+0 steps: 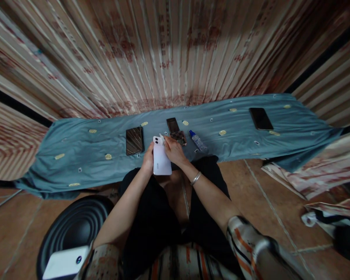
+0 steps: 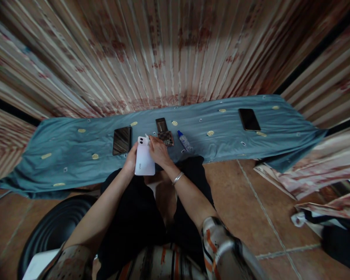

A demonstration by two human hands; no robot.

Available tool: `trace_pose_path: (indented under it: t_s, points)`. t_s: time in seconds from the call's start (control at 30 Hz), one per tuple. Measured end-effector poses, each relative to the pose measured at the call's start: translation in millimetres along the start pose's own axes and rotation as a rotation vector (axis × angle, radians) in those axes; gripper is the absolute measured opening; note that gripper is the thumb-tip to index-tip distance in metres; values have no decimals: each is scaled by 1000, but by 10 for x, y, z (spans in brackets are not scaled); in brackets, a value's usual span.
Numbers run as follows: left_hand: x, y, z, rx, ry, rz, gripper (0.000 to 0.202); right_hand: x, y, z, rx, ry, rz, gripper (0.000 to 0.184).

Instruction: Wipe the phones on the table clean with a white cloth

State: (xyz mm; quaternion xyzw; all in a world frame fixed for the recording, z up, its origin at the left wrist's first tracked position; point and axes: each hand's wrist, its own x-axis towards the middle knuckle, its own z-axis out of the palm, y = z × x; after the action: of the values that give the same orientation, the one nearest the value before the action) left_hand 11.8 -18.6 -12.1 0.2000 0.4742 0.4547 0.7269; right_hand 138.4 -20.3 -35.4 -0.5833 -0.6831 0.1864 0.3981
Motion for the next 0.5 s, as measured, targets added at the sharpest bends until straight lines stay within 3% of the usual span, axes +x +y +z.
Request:
trace_pose_path:
  t_s: [0.1,0.27,0.5]
  points:
    - [-56,28,50,4,66,13,38,-17,26,24,8,-9,36,44]
    - [-119,64,101,-31,79,41,43,-145,25,132,32,17,-25,47]
    - [-107,46,81,26,116,72,30,-235,5,143,44,12,-103,48]
